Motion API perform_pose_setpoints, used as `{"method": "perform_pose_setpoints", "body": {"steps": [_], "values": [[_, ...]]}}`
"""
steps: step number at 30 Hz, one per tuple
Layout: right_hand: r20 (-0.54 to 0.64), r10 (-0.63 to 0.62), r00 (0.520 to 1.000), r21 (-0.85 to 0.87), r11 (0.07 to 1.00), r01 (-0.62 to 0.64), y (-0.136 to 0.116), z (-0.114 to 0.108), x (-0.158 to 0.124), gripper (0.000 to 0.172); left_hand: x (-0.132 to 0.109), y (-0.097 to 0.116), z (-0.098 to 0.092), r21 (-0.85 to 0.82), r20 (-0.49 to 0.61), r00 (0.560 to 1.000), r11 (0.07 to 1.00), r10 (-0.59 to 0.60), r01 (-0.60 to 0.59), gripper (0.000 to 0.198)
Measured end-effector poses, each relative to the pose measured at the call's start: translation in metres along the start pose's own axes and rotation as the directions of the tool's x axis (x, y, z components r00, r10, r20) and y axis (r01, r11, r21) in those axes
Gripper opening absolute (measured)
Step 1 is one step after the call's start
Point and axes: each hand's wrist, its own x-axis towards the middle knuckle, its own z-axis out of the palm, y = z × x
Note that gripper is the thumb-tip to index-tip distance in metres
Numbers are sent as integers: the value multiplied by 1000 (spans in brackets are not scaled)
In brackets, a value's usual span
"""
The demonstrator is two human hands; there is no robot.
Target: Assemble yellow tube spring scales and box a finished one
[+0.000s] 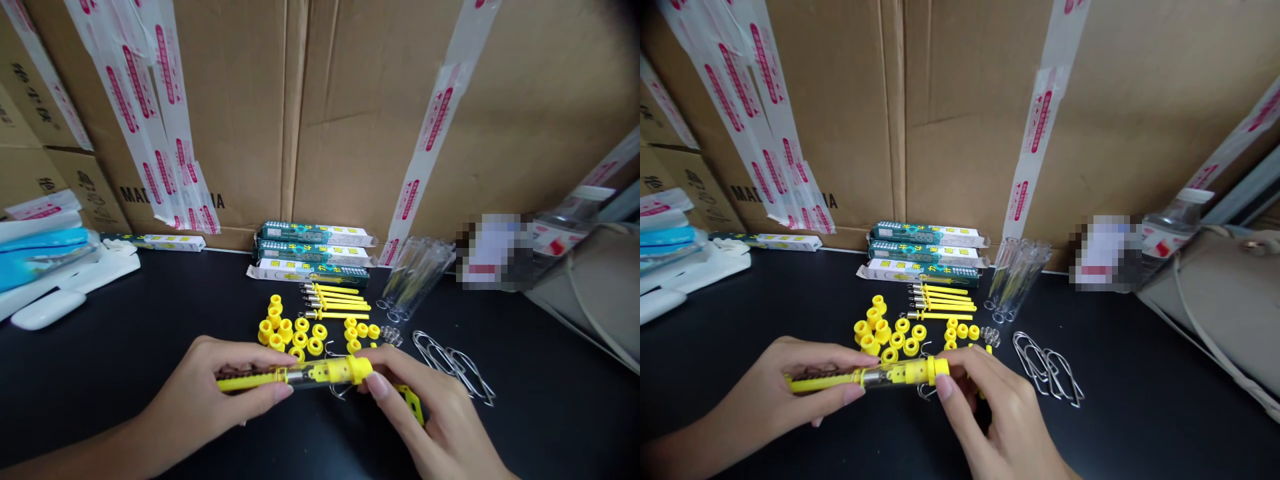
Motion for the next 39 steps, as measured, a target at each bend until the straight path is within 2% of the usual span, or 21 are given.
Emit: {"method": "perform_pose_setpoints", "body": {"steps": [5, 10, 13, 17, 20, 24, 28, 32, 35, 39], "values": [[-61, -7, 998, 36, 999, 9, 2, 3, -4, 24, 1, -3, 1, -46, 15, 999, 998, -43, 44, 29], [-44, 17, 999, 80, 997, -14, 6, 5, -3, 14, 1, -3, 1, -48, 34, 998, 997, -61, 63, 32], [-20, 20, 1000, 42, 999, -19, 7, 3, -1, 13, 1, -2, 1, -19, 27, 999, 999, -33, 34, 30], [-26, -35, 999, -9, 999, 35, 7, 0, 2, 12, -1, -3, 1, 43, -7, 999, 998, 34, -34, 26], [-46, -84, 995, -30, 996, 82, 5, 0, 5, 16, -2, -6, 0, 64, 0, 998, 996, 56, -56, 26], [-18, -144, 989, -41, 989, 143, 2, 0, 9, 32, -4, -9, -1, 141, -5, 998, 988, 70, -68, 25], [12, -149, 989, -30, 988, 149, 5, -1, 8, 35, -5, -11, -1, 171, -16, 999, 985, 30, -27, 25], [-4, -120, 993, -48, 992, 119, 10, -5, 4, 15, -2, -8, -1, 54, 23, 999, 998, -42, 41, 29], [-43, -110, 993, -88, 990, 105, 12, -4, 2, 32, 0, -4, -1, -22, 21, 994, 994, -104, 105, 31], [-34, -135, 990, -30, 991, 134, 15, 0, 2, 29, 2, -3, -1, -61, 49, 986, 984, -162, 165, 33]]}}
